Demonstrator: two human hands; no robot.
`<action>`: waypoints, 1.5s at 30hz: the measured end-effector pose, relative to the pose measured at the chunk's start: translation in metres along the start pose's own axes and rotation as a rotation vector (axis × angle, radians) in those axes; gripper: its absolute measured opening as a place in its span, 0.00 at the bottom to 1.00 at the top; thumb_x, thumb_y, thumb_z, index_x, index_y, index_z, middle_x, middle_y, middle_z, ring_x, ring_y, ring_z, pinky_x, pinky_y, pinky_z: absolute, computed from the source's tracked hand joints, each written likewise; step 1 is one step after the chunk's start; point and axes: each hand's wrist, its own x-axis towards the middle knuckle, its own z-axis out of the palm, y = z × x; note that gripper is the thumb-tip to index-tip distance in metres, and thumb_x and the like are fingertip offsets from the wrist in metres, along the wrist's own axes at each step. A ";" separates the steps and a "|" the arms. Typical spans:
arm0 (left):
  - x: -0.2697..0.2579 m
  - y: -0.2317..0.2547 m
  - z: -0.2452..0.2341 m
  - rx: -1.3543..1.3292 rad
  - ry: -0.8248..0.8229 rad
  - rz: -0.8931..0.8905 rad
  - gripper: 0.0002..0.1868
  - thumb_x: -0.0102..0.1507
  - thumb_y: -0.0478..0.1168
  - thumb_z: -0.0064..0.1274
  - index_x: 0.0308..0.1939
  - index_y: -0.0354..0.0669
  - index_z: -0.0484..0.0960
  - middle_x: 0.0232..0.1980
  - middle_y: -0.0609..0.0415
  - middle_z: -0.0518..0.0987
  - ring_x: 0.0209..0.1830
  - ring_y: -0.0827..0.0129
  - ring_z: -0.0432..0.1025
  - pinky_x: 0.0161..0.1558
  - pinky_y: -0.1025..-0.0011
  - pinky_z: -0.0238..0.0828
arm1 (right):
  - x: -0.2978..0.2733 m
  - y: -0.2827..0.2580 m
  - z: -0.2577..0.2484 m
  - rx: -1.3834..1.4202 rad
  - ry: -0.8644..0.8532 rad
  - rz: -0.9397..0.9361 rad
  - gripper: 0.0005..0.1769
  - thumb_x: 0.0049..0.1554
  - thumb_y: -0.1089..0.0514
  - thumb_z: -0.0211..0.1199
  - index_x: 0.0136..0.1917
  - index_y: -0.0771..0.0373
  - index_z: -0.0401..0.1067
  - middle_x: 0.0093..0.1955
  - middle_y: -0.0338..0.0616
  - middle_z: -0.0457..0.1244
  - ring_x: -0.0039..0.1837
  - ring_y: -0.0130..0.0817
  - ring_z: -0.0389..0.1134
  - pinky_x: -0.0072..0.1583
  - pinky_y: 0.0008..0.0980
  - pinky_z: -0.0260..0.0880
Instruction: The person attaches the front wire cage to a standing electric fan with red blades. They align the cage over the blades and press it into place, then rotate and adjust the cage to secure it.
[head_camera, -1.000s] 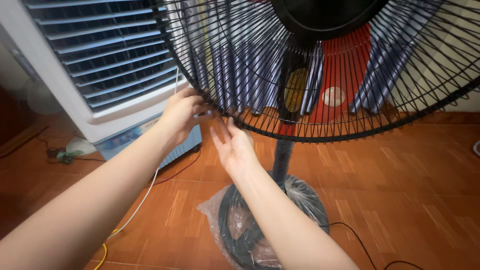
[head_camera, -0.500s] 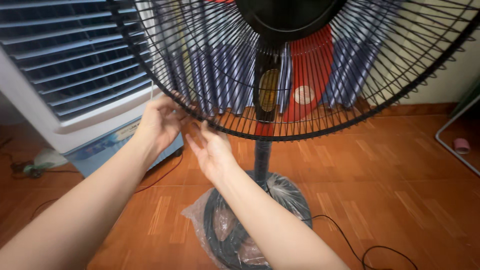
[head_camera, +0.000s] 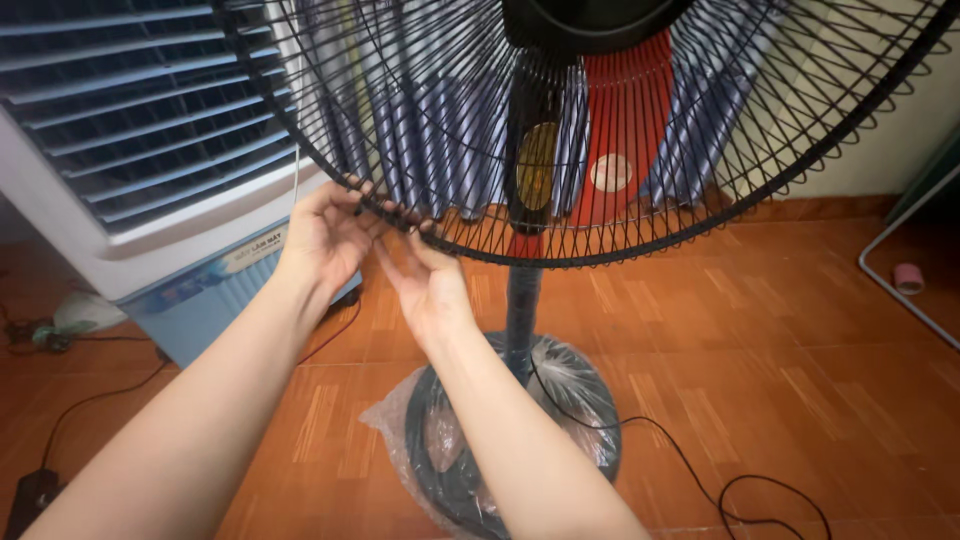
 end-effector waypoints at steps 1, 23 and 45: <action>0.001 0.002 0.001 0.006 -0.001 -0.007 0.08 0.56 0.31 0.48 0.39 0.39 0.76 0.42 0.48 0.77 0.47 0.52 0.73 0.64 0.52 0.67 | 0.001 -0.001 0.000 -0.013 0.006 0.022 0.14 0.59 0.68 0.58 0.58 0.59 0.66 0.62 0.41 0.65 0.73 0.39 0.62 0.74 0.57 0.58; -0.012 0.039 0.023 0.259 0.064 0.052 0.07 0.56 0.30 0.46 0.38 0.38 0.75 0.45 0.49 0.80 0.48 0.59 0.76 0.60 0.57 0.71 | -0.050 -0.105 -0.047 -0.175 0.262 -0.014 0.11 0.59 0.67 0.52 0.55 0.65 0.67 0.60 0.48 0.65 0.67 0.42 0.66 0.71 0.55 0.64; -0.002 0.088 0.056 0.380 0.110 0.143 0.08 0.55 0.36 0.44 0.37 0.40 0.74 0.45 0.49 0.79 0.49 0.59 0.75 0.62 0.53 0.73 | -0.032 -0.101 -0.048 -0.260 0.242 0.008 0.12 0.52 0.74 0.57 0.51 0.69 0.68 0.54 0.50 0.66 0.61 0.45 0.70 0.70 0.54 0.66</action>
